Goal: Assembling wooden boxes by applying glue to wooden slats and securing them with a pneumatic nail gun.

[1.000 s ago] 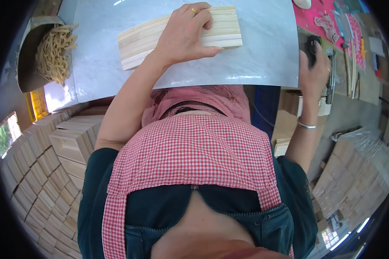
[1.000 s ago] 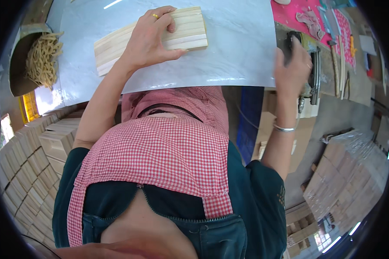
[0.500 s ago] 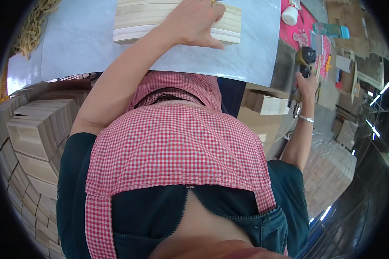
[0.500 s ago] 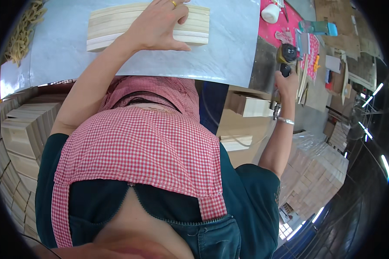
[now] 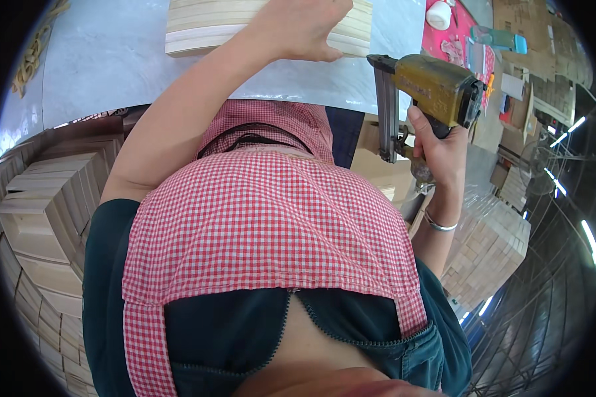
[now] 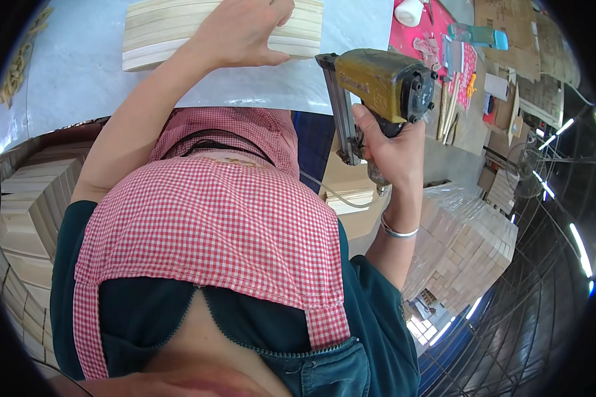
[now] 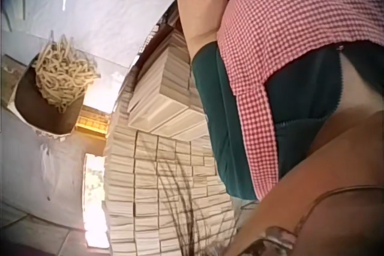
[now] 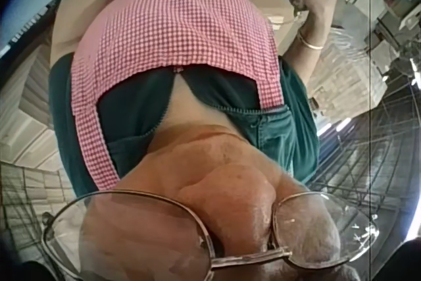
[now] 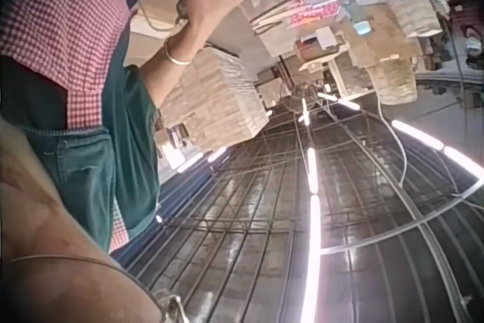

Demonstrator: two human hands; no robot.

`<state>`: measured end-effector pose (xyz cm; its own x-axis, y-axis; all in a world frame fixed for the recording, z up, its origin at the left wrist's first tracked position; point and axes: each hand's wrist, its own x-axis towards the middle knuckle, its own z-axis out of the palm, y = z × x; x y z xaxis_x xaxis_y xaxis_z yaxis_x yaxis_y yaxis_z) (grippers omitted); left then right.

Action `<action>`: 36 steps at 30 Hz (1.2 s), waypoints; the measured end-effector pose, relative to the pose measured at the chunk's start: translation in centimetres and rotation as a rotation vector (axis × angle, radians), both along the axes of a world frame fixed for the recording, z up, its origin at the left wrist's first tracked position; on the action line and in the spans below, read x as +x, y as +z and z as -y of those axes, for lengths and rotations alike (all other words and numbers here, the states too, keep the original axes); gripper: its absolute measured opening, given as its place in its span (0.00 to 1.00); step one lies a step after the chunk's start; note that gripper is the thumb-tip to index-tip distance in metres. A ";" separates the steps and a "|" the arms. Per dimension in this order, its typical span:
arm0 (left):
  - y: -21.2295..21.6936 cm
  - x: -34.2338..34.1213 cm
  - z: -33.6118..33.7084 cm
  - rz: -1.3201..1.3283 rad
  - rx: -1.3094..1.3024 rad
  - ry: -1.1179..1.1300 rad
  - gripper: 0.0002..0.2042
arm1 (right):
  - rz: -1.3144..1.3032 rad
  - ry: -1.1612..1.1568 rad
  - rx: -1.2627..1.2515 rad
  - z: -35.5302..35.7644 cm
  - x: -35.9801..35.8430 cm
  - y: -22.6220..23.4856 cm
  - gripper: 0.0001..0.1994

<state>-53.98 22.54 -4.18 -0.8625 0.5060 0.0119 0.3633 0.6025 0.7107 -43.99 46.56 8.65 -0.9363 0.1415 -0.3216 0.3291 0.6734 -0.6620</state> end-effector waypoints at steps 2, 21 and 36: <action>-0.3 0.0 0.0 -0.008 0.008 0.007 0.26 | 0.004 0.002 0.001 0.3 -0.1 -0.1 0.12; 0.7 0.1 0.3 -0.085 -0.168 0.013 0.25 | -0.061 -0.028 -0.021 1.8 -2.5 -0.9 0.09; -0.2 -0.2 1.0 -0.390 0.005 -0.022 0.26 | 0.053 0.003 0.028 1.7 -4.3 -0.1 0.11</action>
<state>-54.17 21.58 -4.37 -0.7816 0.5238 0.3388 0.6196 0.5884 0.5195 -48.30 44.89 8.58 -0.9185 0.1481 -0.3666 0.3610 0.6924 -0.6247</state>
